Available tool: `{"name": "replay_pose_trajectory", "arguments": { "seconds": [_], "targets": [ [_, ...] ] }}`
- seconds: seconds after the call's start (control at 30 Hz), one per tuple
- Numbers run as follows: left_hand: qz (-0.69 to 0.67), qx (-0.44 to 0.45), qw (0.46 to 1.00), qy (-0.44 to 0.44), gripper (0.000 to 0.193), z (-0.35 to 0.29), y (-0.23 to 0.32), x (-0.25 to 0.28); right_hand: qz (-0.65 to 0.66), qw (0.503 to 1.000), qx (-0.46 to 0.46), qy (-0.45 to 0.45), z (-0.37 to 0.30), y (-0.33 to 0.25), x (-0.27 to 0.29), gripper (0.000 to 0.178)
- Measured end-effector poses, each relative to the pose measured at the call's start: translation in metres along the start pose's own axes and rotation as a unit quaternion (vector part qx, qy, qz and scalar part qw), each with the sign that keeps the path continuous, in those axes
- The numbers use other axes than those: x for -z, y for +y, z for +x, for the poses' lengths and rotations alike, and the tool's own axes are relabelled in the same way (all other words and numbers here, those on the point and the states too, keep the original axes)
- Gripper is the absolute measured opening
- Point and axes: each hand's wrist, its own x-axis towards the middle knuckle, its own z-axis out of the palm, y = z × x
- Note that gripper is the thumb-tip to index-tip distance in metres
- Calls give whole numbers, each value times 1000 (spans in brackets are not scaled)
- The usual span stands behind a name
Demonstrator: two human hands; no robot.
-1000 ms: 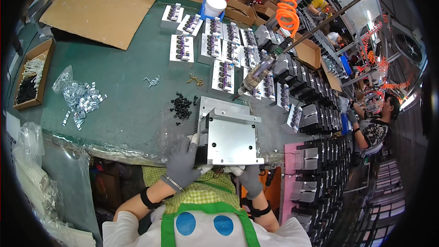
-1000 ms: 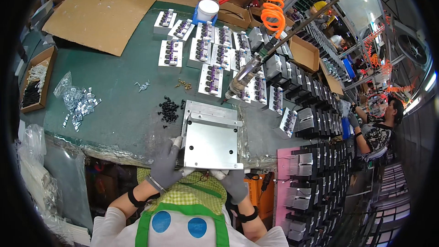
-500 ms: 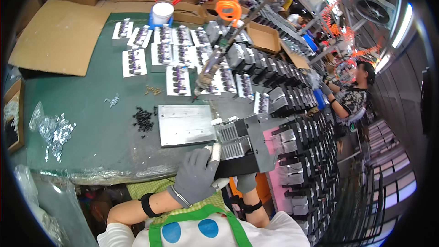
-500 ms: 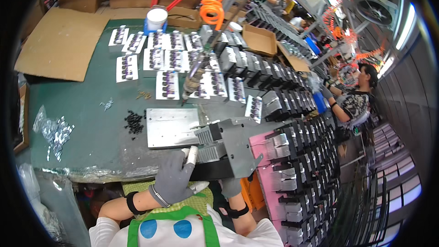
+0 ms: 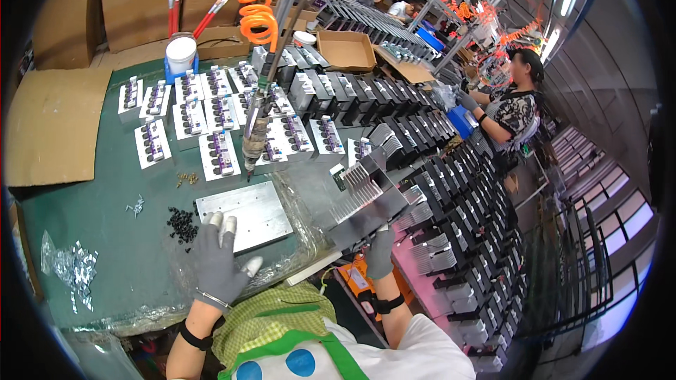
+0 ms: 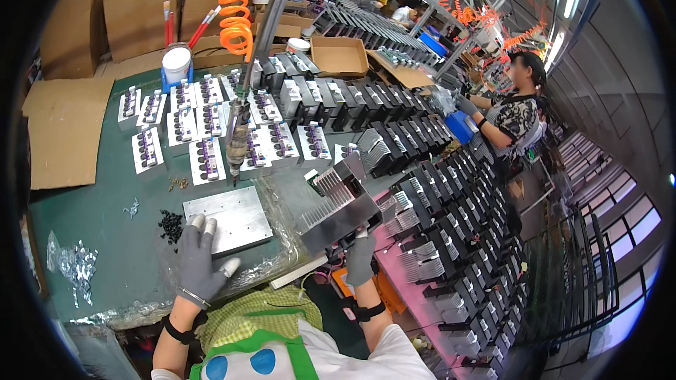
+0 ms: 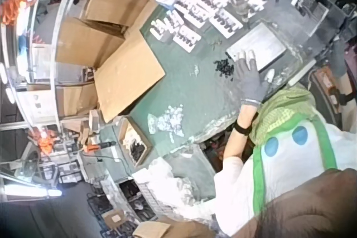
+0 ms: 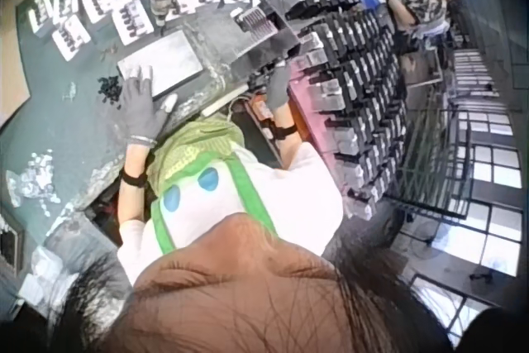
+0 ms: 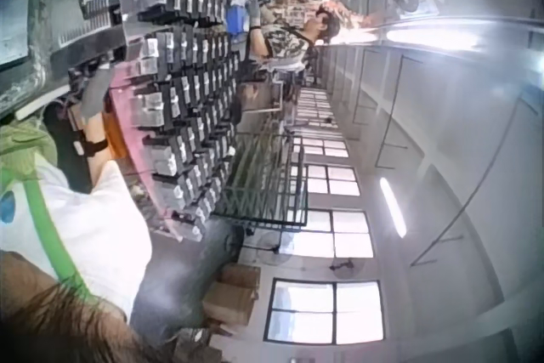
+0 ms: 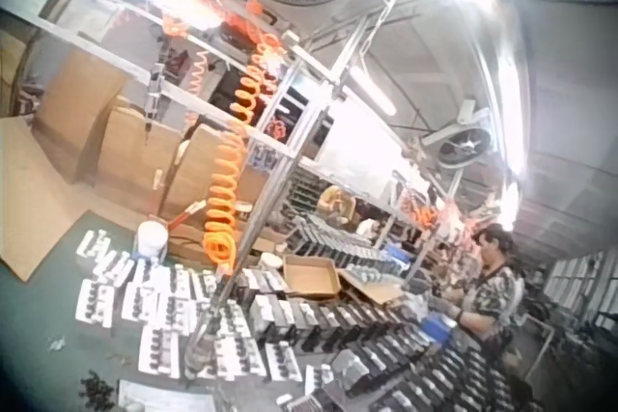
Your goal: Manually assemble metal and electronic components on a factory workbench.
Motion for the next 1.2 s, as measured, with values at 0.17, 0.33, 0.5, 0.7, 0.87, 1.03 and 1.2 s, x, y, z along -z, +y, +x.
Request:
{"name": "replay_pose_trajectory", "arguments": {
  "seconds": [0.17, 0.33, 0.5, 0.7, 0.87, 1.03, 1.2],
  "targets": [
    [27, -21, 999, -10, 77, 5, -5, -1, 92, 995, -35, 22, 21, 20, 24, 26],
    [-7, -12, 1000, -16, 70, -6, -5, 5, -37, 997, -67, 30, 37, 36, 52, 27],
    [19, -14, 1000, 20, 67, -40, -25, 1, -60, 988, -97, -100, 27, -44, 35, 33],
    [48, -10, 997, 61, 72, -50, -26, 9, -378, 922, 13, -83, 44, -4, 50, 39],
    [-9, 10, 997, 70, 64, -52, -25, 4, -320, 946, 35, -30, 36, 14, 28, 25],
    [-1, 4, 997, 74, 63, -55, -29, 1, -279, 953, 115, -40, 14, -14, -1, 30],
    [-12, 3, 997, 76, 62, -54, -31, -1, -313, 909, 274, -12, 1, 8, -8, 34]
  ]
}}
